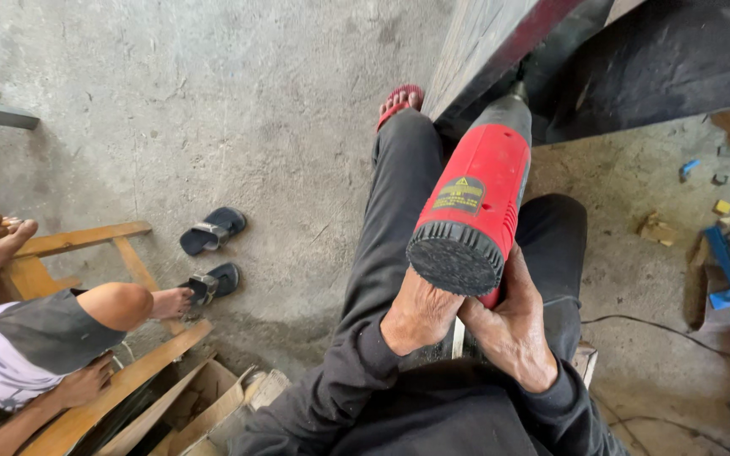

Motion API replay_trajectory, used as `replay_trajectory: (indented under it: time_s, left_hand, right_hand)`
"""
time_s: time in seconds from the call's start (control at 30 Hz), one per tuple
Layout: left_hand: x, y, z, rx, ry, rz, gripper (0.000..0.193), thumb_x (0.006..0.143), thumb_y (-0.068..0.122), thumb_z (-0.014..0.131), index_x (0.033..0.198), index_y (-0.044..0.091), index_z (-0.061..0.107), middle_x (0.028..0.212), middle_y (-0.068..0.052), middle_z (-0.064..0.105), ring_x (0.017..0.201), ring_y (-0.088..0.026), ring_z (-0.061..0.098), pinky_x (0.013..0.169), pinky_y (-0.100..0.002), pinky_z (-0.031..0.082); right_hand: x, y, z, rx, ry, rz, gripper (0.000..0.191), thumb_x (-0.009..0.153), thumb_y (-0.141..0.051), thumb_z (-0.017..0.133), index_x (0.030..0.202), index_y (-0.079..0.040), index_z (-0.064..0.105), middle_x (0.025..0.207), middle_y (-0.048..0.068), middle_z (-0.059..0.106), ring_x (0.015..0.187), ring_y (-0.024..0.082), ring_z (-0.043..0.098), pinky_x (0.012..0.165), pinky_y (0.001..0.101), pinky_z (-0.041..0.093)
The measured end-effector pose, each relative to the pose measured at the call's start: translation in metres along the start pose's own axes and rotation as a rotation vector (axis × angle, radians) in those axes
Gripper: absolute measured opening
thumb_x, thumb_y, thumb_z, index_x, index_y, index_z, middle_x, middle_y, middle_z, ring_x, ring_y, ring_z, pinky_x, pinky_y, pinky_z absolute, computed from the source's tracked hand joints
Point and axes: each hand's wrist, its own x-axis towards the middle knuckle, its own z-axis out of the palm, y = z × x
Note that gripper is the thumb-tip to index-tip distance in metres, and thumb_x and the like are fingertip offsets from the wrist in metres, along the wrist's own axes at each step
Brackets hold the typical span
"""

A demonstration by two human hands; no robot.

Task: The person sits on a stool and holds a red heat gun against the underside of a large black plastic object, directing hot air into its cavity. They periodically set the heat gun aside to scrape the heated area with a chisel-like hand tool, then resume heating, alternating between the two tools throughout the clip.

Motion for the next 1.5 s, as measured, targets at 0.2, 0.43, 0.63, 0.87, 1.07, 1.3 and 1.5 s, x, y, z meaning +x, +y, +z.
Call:
replay_trajectory:
  time_s: [0.2, 0.43, 0.63, 0.87, 1.07, 1.3, 1.5]
  left_hand:
    - [-0.006, -0.006, 0.004, 0.137, -0.053, -0.011, 0.058, 0.097, 0.007, 0.060, 0.153, 0.012, 0.049, 0.159, -0.008, 0.049, 0.152, -0.029, 0.044, 0.128, -0.048, 0.036]
    - [-0.031, -0.015, 0.004, 0.157, -0.095, 0.006, 0.064, 0.090, 0.009, 0.060, 0.153, 0.016, 0.050, 0.159, -0.011, 0.044, 0.151, -0.033, 0.038, 0.124, -0.055, 0.029]
    - [-0.048, -0.020, 0.011, 0.131, -0.139, 0.001, 0.065, 0.087, 0.008, 0.062, 0.151, 0.010, 0.049, 0.157, -0.018, 0.045, 0.149, -0.041, 0.037, 0.121, -0.060, 0.027]
    - [-0.057, -0.020, 0.015, 0.144, -0.164, -0.009, 0.064, 0.085, 0.005, 0.062, 0.149, 0.011, 0.051, 0.155, -0.016, 0.048, 0.147, -0.039, 0.040, 0.121, -0.059, 0.028]
    - [-0.058, -0.012, 0.024, 0.187, -0.100, 0.015, 0.066, 0.083, 0.005, 0.063, 0.147, 0.015, 0.054, 0.152, -0.015, 0.050, 0.144, -0.039, 0.043, 0.119, -0.058, 0.031]
    - [-0.060, -0.015, 0.022, 0.064, -0.136, -0.042, 0.066, 0.088, 0.003, 0.063, 0.151, 0.017, 0.051, 0.151, -0.013, 0.053, 0.144, -0.035, 0.047, 0.120, -0.051, 0.036]
    - [-0.043, -0.010, 0.011, 0.110, -0.075, -0.003, 0.066, 0.086, 0.002, 0.060, 0.150, 0.020, 0.053, 0.151, -0.014, 0.052, 0.144, -0.036, 0.045, 0.121, -0.053, 0.030]
  right_hand:
    - [0.001, -0.005, 0.006, 0.127, 0.013, 0.033, 0.081, 0.084, 0.000, 0.077, 0.155, 0.000, 0.038, 0.137, 0.008, 0.060, 0.122, 0.013, 0.056, 0.103, 0.0301, 0.049]
    - [-0.004, -0.012, 0.002, 0.142, -0.030, 0.063, 0.093, 0.079, 0.006, 0.075, 0.160, -0.002, 0.029, 0.148, 0.012, 0.054, 0.134, 0.019, 0.052, 0.111, 0.0341, 0.045]
    - [-0.004, -0.019, -0.002, 0.078, -0.061, 0.052, 0.096, 0.080, 0.001, 0.077, 0.162, -0.003, 0.027, 0.148, 0.013, 0.056, 0.136, 0.019, 0.054, 0.112, 0.0351, 0.045]
    - [-0.002, -0.024, -0.006, 0.013, -0.062, 0.079, 0.096, 0.079, -0.003, 0.078, 0.161, -0.002, 0.027, 0.144, 0.015, 0.061, 0.132, 0.020, 0.056, 0.110, 0.0350, 0.046]
    - [-0.004, -0.033, -0.015, -0.084, -0.064, 0.030, 0.097, 0.072, 0.001, 0.075, 0.159, -0.002, 0.031, 0.139, 0.017, 0.066, 0.129, 0.021, 0.061, 0.108, 0.0347, 0.048]
    - [-0.005, -0.030, -0.018, -0.167, -0.064, 0.001, 0.097, 0.070, -0.001, 0.077, 0.157, -0.002, 0.033, 0.120, 0.018, 0.076, 0.109, 0.021, 0.074, 0.093, 0.0327, 0.058]
    - [-0.003, -0.032, -0.017, -0.167, -0.035, -0.023, 0.096, 0.075, -0.004, 0.079, 0.158, -0.001, 0.032, 0.123, 0.020, 0.075, 0.112, 0.023, 0.074, 0.095, 0.0340, 0.057]
